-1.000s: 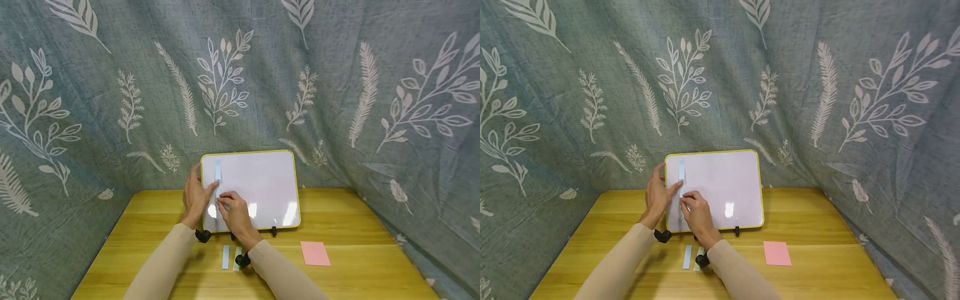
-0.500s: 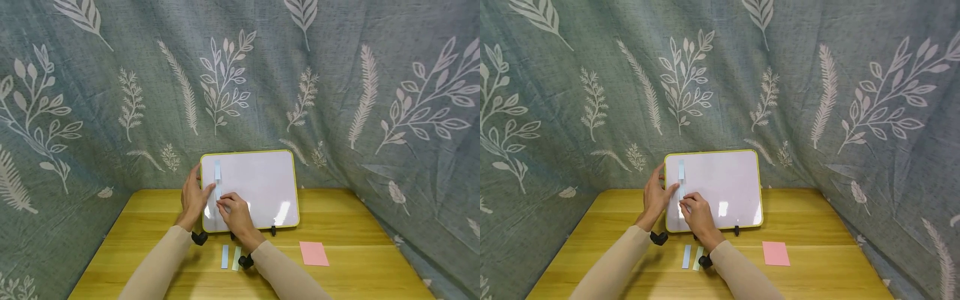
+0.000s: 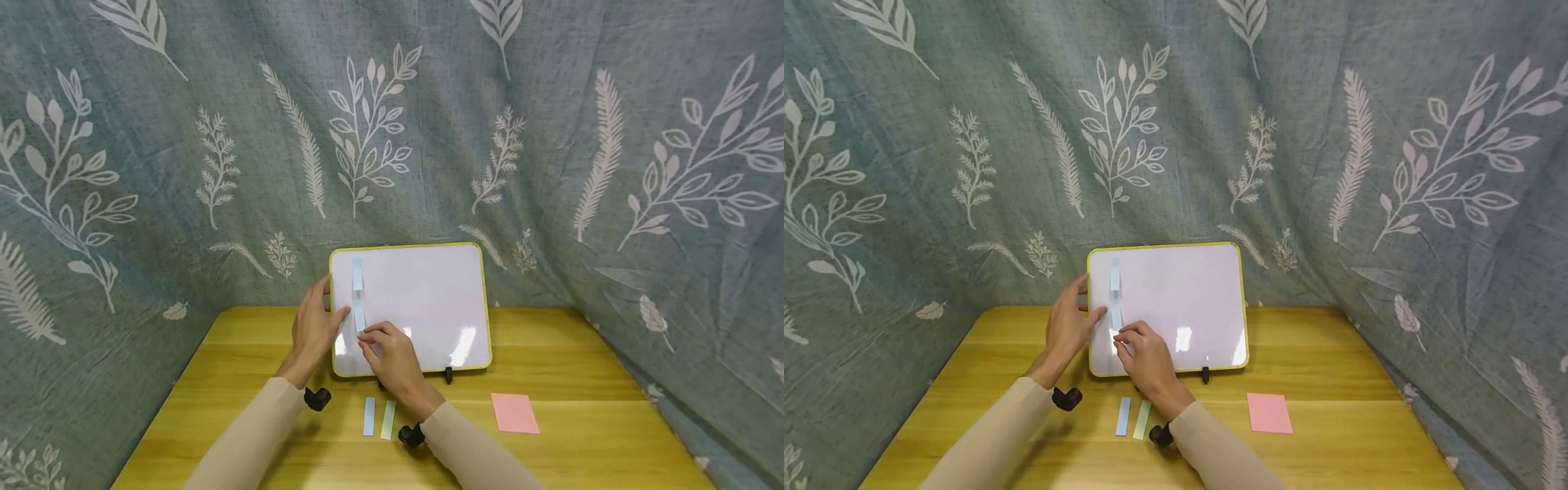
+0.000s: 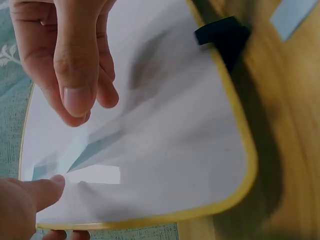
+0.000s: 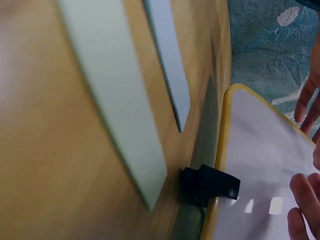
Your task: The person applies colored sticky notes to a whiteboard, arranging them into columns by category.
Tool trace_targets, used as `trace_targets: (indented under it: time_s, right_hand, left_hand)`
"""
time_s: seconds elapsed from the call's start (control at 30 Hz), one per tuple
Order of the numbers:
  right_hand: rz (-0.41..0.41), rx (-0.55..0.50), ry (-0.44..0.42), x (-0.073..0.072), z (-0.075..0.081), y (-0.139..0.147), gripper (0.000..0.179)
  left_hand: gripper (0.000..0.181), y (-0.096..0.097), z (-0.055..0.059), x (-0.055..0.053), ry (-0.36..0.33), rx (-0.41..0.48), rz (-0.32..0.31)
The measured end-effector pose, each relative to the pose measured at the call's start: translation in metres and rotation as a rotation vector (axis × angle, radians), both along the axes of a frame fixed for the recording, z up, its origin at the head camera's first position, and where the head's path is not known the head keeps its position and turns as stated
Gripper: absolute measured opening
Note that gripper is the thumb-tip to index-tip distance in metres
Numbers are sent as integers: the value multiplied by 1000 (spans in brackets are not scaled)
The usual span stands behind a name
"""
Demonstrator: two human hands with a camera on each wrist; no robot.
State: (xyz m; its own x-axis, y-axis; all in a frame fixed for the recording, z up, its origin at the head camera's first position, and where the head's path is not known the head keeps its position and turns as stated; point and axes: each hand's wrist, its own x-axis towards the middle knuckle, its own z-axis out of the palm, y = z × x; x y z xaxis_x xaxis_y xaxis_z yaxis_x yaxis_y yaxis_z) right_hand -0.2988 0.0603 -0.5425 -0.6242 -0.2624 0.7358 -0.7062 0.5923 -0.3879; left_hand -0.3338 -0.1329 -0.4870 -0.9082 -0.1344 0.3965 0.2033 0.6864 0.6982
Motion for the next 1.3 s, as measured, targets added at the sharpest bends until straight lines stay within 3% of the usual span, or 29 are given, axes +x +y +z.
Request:
trace_targets:
  time_s: [0.27,0.73,1.07,1.3]
  right_hand:
    - [13,56,-47,16,0,16,6]
    - [42,87,-63,31,9,27,8]
    - [74,132,8,40,10,29,9]
    - [78,207,-19,45,8,34,9]
  left_hand:
    - [83,-4,-10,20,7,-38,-53]
    - [70,-10,-17,44,-21,-116,-60]
    - [58,-14,-23,59,-6,-151,-109]
    - [50,-16,-28,70,30,-183,-168]
